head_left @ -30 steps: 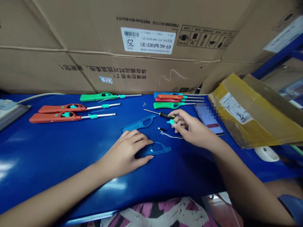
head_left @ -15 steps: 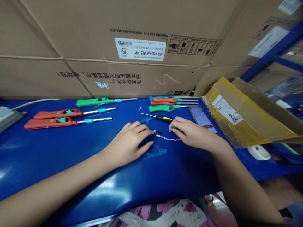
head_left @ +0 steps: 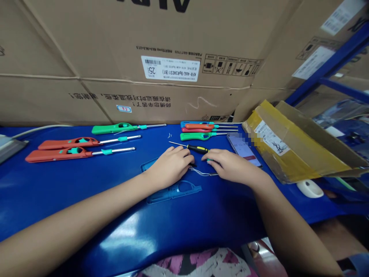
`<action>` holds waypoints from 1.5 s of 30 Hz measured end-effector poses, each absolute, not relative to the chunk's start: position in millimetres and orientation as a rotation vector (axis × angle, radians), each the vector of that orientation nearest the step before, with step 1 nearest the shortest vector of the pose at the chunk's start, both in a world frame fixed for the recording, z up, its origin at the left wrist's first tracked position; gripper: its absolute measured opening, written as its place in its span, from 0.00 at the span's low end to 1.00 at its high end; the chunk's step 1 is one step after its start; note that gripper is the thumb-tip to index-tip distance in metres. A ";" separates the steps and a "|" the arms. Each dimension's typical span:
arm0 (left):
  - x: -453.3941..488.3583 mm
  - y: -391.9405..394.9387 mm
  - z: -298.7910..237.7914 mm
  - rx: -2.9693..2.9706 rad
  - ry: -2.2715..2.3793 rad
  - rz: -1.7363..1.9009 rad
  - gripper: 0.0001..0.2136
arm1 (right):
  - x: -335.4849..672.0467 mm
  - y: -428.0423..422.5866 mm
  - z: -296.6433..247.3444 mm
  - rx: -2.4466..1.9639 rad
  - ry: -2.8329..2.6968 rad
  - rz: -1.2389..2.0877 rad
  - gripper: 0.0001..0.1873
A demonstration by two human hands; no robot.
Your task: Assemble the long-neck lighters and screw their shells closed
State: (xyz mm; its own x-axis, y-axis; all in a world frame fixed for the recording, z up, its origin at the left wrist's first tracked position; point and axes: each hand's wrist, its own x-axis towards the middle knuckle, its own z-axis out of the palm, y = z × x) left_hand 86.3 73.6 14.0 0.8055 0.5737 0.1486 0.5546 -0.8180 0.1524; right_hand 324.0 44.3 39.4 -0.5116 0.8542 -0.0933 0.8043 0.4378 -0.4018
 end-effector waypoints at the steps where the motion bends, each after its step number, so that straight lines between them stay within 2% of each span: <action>1: 86.5 74.7 14.4 2.884 0.896 0.287 0.07 | 324.0 44.7 39.6 -1.489 -2.555 0.615 0.16; 5: 85.9 77.6 15.9 2.866 0.865 0.292 0.05 | 324.1 45.5 42.2 -1.508 -2.545 0.627 0.09; 8: 84.4 77.3 19.5 2.858 0.846 0.307 0.04 | 325.2 44.2 45.0 -1.504 -2.542 0.647 0.08; 14: 73.4 61.2 38.3 2.901 0.848 0.361 0.10 | 324.5 40.9 51.5 -1.431 -2.537 0.760 0.04; 19: 52.4 32.1 43.8 2.918 0.814 0.506 0.12 | 319.6 42.0 52.8 -1.365 -2.526 0.779 0.09; 27: 31.4 0.9 11.0 2.571 0.926 0.763 0.11 | 311.4 36.7 54.9 -1.490 -2.532 0.796 0.10; 33: 27.9 0.6 -0.4 2.542 0.939 0.738 0.11 | 308.7 36.6 51.4 -1.465 -2.568 0.814 0.10; 38: 25.9 0.5 2.9 2.593 0.901 0.685 0.12 | 310.7 39.7 45.5 -1.315 -2.632 0.847 0.06; 41: 24.8 0.5 9.7 2.630 0.936 0.568 0.13 | 312.5 38.9 44.0 -1.307 -2.643 0.847 0.09; 45: 24.1 0.0 15.1 2.652 1.011 0.420 0.25 | 312.6 35.4 49.0 -1.332 -2.604 0.871 0.11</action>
